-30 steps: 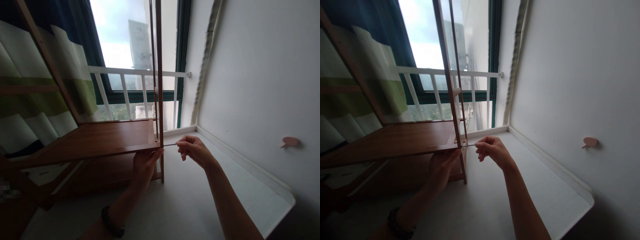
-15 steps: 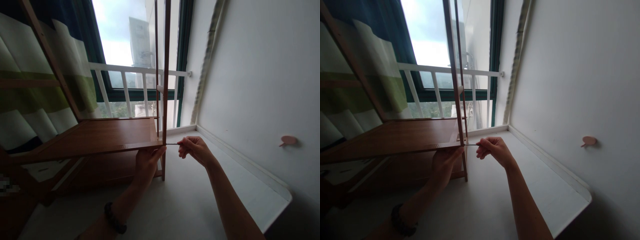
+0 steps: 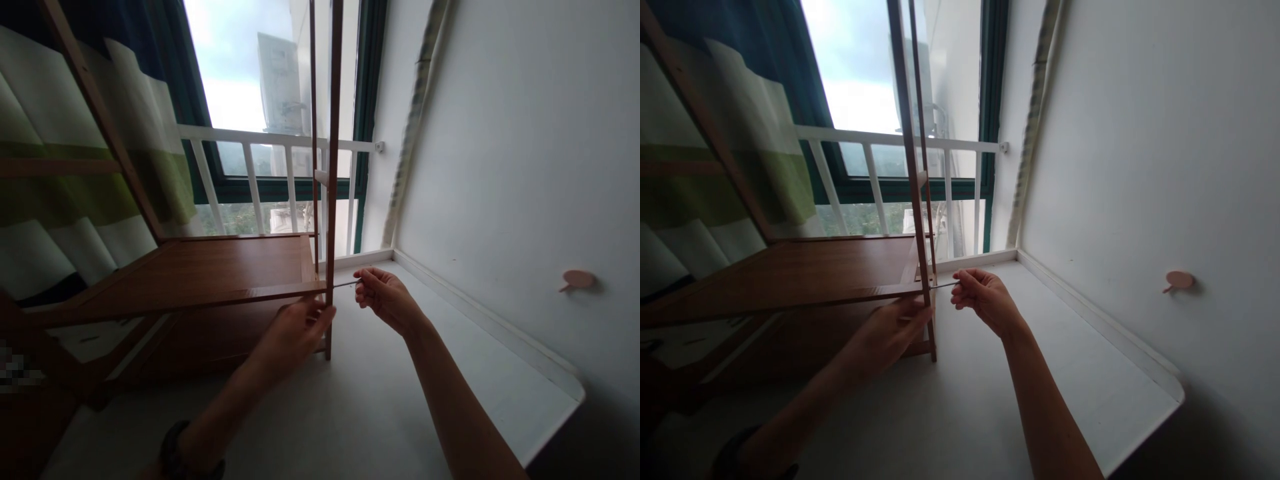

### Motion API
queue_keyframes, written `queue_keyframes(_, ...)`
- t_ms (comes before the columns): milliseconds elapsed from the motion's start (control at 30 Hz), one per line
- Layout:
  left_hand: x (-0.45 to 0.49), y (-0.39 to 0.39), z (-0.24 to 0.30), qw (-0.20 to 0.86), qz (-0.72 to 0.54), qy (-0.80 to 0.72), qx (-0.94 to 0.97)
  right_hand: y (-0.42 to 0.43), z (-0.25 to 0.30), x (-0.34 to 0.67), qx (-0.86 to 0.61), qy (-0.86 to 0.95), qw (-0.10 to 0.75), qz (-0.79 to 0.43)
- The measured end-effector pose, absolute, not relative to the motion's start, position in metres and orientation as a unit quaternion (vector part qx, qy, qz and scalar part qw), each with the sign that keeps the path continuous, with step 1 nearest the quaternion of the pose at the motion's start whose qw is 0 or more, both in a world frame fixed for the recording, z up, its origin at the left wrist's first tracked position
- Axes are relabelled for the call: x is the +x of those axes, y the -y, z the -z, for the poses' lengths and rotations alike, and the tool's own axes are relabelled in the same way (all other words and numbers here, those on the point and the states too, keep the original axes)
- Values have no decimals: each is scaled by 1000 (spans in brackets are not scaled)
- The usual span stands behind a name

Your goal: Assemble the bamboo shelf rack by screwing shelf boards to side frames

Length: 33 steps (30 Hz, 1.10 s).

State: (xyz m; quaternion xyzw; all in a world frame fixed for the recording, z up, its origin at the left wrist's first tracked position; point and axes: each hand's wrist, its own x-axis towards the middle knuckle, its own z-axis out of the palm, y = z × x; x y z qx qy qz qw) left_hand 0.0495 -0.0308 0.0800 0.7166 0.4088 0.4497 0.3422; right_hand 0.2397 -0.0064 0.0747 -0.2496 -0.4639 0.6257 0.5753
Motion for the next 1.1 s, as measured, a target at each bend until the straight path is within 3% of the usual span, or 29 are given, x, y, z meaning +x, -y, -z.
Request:
queue_keyframes(67, 39, 42, -92, 257, -399, -418, 775, 7, -75, 242, -258, 479, 568, -618)
queue_keyframes(233, 33, 60, -122, -107, -421, -417, 799, 7, -74, 245, -258, 501, 555, -612)
queue_keyframes(333, 43, 53, -123, -215, -352, -436, 800, 7, -73, 245, -253, 502, 561, -607)
queue_keyframes(633, 55, 23, -115, -230, -216, -500, 807, 9, -76, 250, -291, 550, 565, -542)
queue_keyframes(1000, 66, 23, -114, -247, -242, -471, 812, 10, -74, 255, -315, 635, 533, -462)
queue_keyframes(1100, 67, 22, -113, -236, -250, -469, 814, 14, -79, 251, -294, 611, 540, -498)
